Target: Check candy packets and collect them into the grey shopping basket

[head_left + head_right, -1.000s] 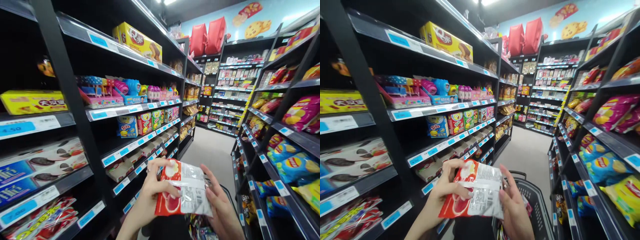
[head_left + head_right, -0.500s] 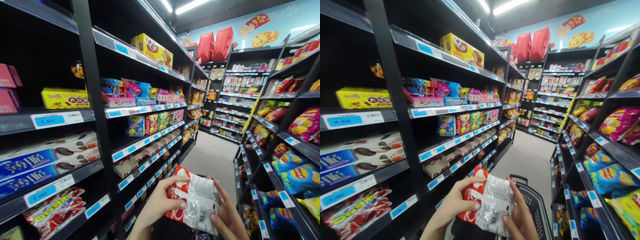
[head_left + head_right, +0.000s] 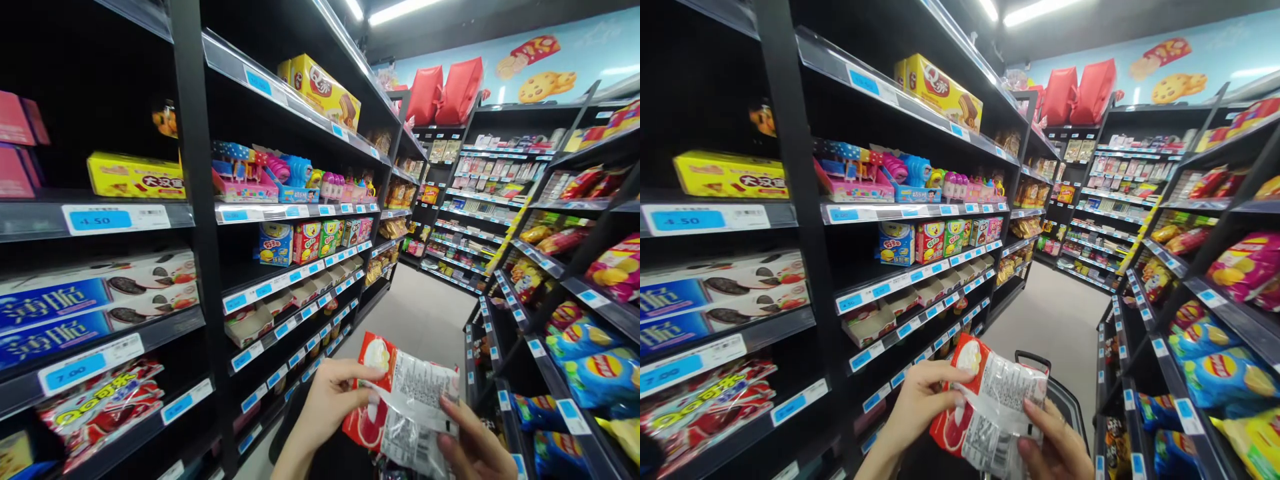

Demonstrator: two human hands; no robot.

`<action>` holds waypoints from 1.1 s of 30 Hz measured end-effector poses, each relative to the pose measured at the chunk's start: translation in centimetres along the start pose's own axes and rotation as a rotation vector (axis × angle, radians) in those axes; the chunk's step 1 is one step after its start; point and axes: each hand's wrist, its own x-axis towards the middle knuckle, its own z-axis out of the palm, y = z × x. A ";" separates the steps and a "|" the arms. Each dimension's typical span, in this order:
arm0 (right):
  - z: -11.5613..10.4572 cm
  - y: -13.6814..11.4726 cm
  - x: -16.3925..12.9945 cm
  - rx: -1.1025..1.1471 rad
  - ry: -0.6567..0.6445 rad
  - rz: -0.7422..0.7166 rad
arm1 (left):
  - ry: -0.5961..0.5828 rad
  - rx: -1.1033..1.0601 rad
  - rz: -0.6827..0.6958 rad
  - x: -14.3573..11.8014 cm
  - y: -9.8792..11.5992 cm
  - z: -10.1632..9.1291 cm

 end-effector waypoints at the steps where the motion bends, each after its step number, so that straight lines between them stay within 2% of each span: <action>1: 0.1 -0.1 0.0 -0.005 0.017 -0.012 | 0.007 0.046 0.035 0.1 -0.1 0.0; 8: 1.1 -1.3 0.7 0.003 0.043 0.122 | -0.003 0.350 0.191 -0.1 0.4 0.5; 12: 1.3 -2.0 1.1 -0.016 0.044 0.134 | -0.032 0.425 0.198 -0.4 1.0 1.0; 17: 1.1 -1.8 0.7 -0.052 0.035 0.152 | -0.056 0.454 0.140 -0.5 1.1 0.8; 21: 0.6 -0.9 0.2 -0.181 0.039 0.173 | -0.059 0.462 0.080 -0.6 1.4 0.6; 24: 0.4 -0.6 0.3 -0.258 0.015 0.149 | -0.065 0.468 0.032 -0.6 1.8 0.8; 27: 0.7 -0.9 0.6 -0.295 0.047 0.159 | -0.055 0.433 -0.028 -0.7 2.0 1.2; 30: 1.2 -1.7 0.7 -0.242 0.109 0.243 | -0.042 0.333 -0.111 -0.8 1.8 1.7; 33: 1.6 -2.4 0.6 -0.066 0.160 0.335 | -0.015 0.184 -0.171 -0.9 1.6 1.9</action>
